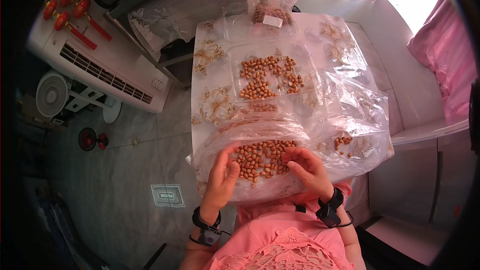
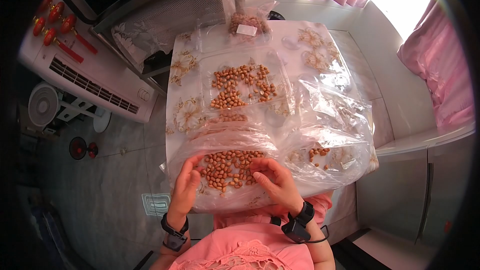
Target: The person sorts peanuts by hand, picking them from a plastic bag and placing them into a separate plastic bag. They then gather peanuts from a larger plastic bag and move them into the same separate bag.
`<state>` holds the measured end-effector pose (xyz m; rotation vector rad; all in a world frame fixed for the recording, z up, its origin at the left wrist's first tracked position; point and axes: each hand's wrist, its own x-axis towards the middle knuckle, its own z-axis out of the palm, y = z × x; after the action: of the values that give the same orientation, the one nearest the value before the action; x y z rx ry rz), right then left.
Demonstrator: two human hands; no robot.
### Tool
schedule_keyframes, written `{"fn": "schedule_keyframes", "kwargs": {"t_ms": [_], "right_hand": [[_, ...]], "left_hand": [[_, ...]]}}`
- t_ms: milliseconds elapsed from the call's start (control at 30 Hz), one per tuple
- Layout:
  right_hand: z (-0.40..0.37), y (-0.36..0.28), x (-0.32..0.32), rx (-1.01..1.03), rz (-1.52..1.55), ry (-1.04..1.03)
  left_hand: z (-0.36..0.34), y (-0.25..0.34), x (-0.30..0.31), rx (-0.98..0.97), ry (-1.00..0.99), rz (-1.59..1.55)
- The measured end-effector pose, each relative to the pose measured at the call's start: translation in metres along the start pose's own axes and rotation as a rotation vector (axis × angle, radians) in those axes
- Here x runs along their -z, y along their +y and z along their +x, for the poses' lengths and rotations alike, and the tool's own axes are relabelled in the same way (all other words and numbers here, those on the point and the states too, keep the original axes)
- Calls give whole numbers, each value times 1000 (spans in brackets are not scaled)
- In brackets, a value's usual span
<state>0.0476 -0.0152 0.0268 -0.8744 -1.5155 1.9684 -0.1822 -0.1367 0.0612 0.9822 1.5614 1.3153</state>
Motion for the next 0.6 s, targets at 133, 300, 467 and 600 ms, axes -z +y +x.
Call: {"fn": "schedule_keyframes", "kwargs": {"t_ms": [133,300,467,600], "right_hand": [[0,2,0,15,-24,4],[-1,0,0,27,-30,16],[0,1,0,19,-49,11],[-1,-1,1,5,-68,-8]], "left_hand": [[6,-4,-5,-68,126,476],[9,-9,-8,-128,179,579],[13,-18,-8,-102,171,643],[16,-19,-7,-118,144,670]]}}
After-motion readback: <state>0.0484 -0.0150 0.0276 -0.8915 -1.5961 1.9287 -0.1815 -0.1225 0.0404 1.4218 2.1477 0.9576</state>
